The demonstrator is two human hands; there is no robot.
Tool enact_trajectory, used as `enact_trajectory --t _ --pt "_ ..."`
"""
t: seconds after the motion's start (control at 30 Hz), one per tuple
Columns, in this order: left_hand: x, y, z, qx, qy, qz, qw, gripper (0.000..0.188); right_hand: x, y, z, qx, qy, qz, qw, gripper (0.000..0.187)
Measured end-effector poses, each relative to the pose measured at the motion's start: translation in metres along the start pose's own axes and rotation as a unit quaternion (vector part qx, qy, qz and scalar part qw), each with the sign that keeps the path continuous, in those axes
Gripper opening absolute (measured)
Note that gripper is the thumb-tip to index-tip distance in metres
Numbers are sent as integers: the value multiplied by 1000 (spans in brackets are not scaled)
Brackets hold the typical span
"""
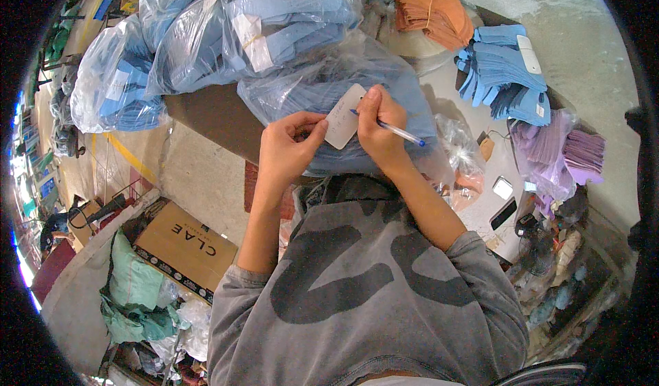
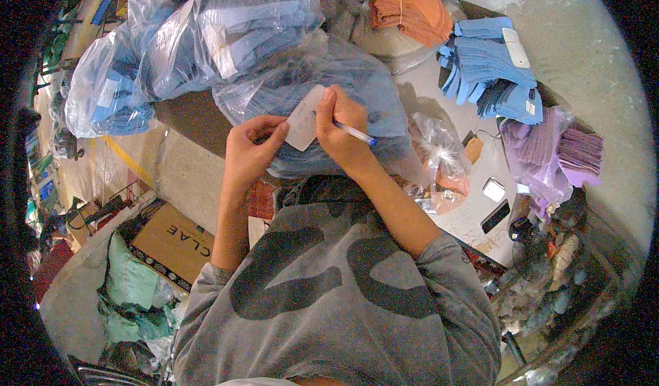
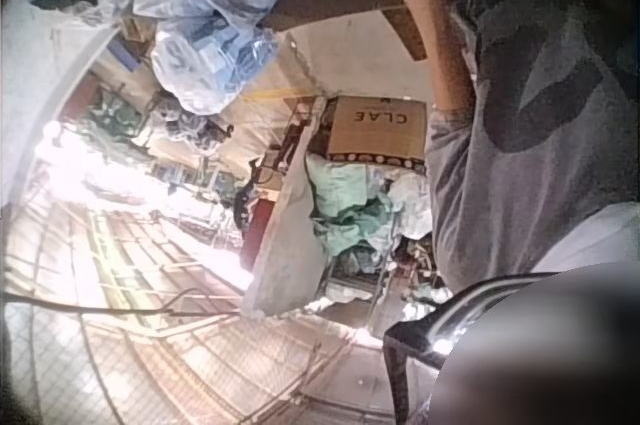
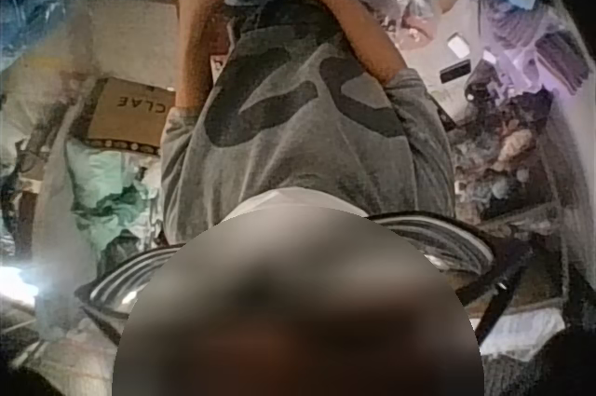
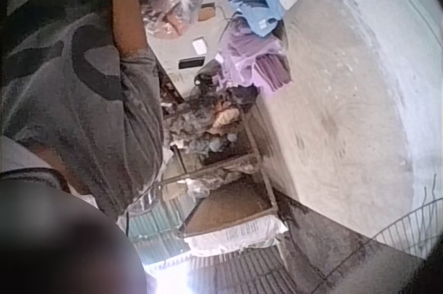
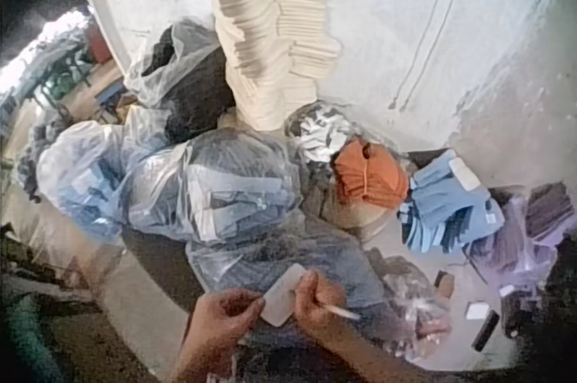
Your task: The person picks up a plastic bag of blue gloves from a crate, places it on a table, and writes on a white tag attached to the bag using a pen. They then move the labeled bag aside and repeat the process with another bag.
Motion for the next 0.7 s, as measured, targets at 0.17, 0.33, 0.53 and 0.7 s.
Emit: enact_trajectory --t 0.17,0.33,0.53,0.7 --pt "1 0 2 3 -7 0 1000 23 2 -1 2 -30 7 -4 1000 32" --pt "3 0 2 -1 -4 0 1000 23 3 0 5 -31 10 -2 999 34" --pt "1 1 3 2 0 6 1000 23 6 7 13 -8 -21 48 999 35" --pt "3 0 5 -1 -4 -4 1000 23 9 2 12 -30 -14 18 999 35"
Point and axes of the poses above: each hand's wrist, its own x-axis towards the middle knuckle, its own y-axis out of the back of the hand, z = x × y, the point moved 9 cm from there along x, towards the middle knuckle, and after that the axes turned 14 degrees about -y, right-handed, at the moved point
